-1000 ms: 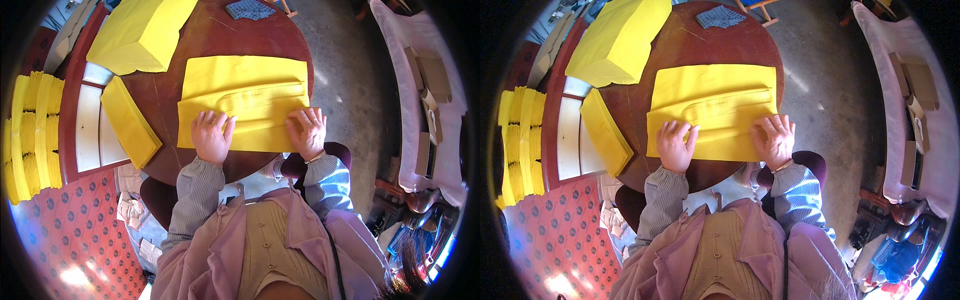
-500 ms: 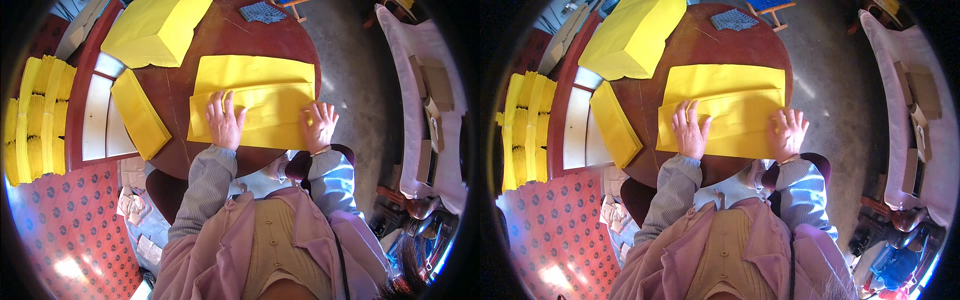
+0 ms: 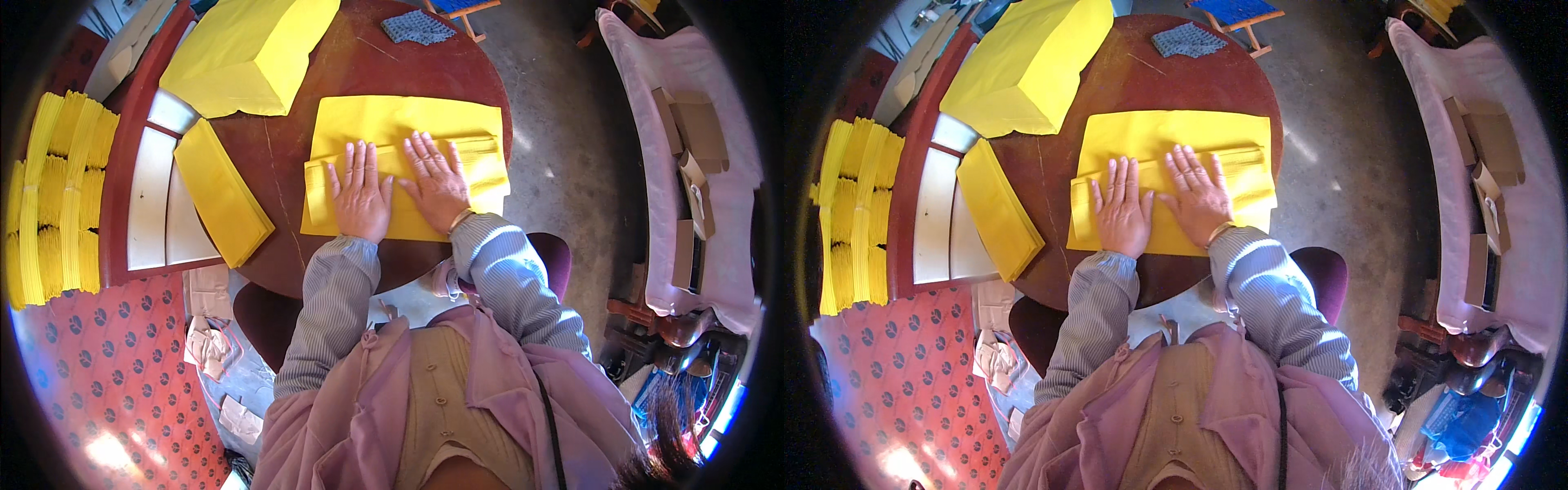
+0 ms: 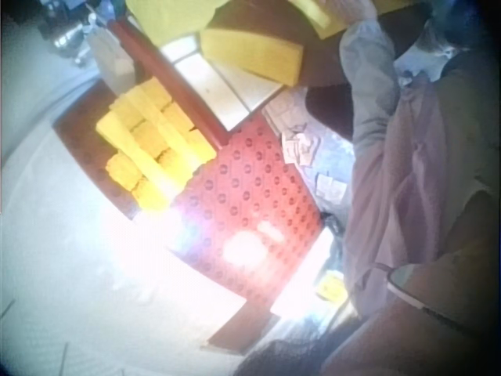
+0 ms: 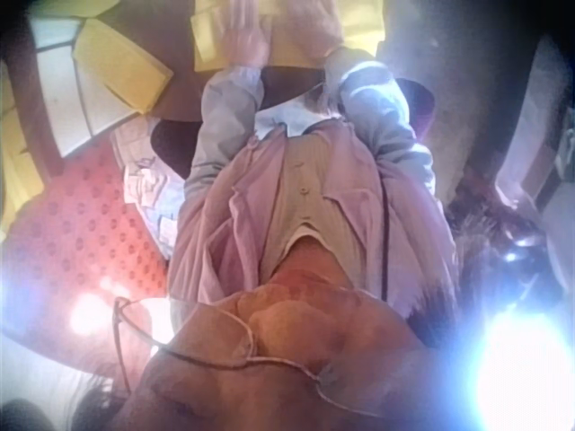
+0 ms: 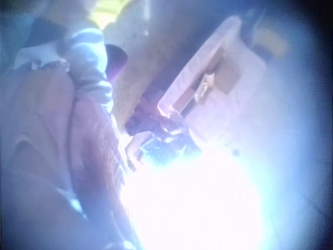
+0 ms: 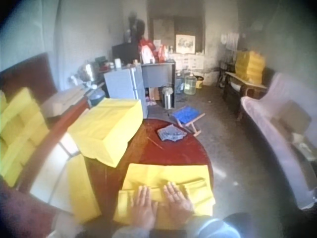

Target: The person folds yellow paper sheets by hand on a round table, aligning edges and pressing creases. They stack the folded sheets and tie a bundle with a white string.

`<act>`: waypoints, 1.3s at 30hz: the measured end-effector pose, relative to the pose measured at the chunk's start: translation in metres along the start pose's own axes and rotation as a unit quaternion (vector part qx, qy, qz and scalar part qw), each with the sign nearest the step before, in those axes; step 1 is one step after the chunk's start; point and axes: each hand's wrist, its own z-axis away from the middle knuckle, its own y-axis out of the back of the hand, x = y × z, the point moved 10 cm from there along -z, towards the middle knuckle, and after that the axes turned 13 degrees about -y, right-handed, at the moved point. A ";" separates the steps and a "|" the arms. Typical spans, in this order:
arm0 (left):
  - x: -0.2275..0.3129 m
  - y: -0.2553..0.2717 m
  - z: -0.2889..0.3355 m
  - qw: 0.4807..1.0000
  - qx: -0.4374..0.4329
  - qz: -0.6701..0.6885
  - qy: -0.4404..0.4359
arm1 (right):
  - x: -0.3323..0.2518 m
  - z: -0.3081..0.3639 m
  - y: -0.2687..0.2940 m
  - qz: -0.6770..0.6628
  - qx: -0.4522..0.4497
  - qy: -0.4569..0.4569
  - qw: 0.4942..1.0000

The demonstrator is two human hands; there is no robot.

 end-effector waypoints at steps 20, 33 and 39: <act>-0.046 0.038 0.020 0.999 0.022 -0.017 0.040 | 0.104 -0.015 0.041 0.054 -0.040 -0.018 0.998; 0.053 0.012 0.093 0.756 -0.027 0.649 0.086 | 0.115 -0.099 0.030 -0.072 -0.399 0.027 0.914; 0.095 -0.043 0.100 0.315 0.082 0.867 0.376 | 0.116 -0.023 0.049 -0.277 -0.526 -0.057 0.802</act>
